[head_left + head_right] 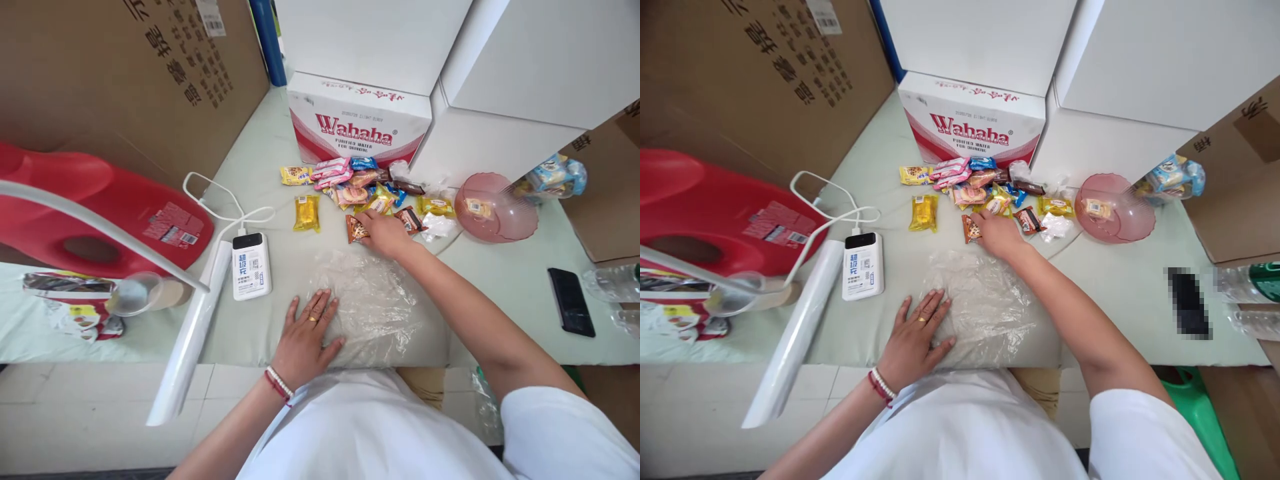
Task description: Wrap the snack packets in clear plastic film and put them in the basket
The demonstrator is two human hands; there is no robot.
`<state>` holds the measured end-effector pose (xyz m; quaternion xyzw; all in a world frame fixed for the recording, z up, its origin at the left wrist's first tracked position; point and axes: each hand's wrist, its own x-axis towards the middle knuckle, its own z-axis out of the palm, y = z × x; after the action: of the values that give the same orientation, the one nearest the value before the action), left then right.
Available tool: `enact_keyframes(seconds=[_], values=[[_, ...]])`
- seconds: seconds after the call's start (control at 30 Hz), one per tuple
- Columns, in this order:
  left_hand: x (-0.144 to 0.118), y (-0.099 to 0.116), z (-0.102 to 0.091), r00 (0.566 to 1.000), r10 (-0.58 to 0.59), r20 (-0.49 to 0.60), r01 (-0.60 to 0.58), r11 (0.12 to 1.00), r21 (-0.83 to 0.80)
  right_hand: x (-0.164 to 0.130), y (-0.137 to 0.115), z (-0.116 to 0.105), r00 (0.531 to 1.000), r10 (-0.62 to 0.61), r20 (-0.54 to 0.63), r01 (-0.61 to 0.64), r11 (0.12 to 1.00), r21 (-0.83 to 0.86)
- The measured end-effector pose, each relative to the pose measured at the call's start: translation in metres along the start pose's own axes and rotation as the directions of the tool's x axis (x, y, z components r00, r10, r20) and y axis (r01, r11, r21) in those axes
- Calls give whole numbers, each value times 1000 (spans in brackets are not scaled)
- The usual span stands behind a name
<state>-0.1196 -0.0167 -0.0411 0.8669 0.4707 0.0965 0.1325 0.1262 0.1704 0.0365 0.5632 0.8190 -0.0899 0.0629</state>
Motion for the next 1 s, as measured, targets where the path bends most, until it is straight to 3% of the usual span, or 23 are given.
enact_keyframes(seconds=[0.17,0.27,0.33,0.47,0.57,0.67,0.73,0.8,0.9,1.0], values=[[1,4,6,996,-93,-12,93,995,29,5,-11,5,997,56,60,-49,994,-101],[5,7,7,989,-145,-10,145,989,27,-17,-6,-7,995,89,38,-86,994,-74],[7,10,6,987,-161,-1,161,987,14,-41,3,-17,987,146,-60,-146,989,-2],[11,12,5,980,-199,9,199,980,-14,-98,25,-25,920,292,-260,-200,923,329],[9,11,6,974,-227,-8,227,974,-24,-135,40,-9,901,393,-185,-211,770,602],[4,8,5,973,-229,-3,229,973,-20,-155,56,13,826,552,-110,-351,658,666],[0,7,4,974,-225,6,225,974,-2,-158,65,20,771,622,-138,-436,673,598],[-4,7,3,974,-227,2,227,974,23,-153,72,20,796,568,-210,-422,769,479],[-8,7,4,973,-229,-15,230,972,46,-129,76,16,921,282,-269,-208,939,273],[-9,7,5,976,-216,-25,217,975,49,-95,74,18,986,25,-165,-2,991,136]])
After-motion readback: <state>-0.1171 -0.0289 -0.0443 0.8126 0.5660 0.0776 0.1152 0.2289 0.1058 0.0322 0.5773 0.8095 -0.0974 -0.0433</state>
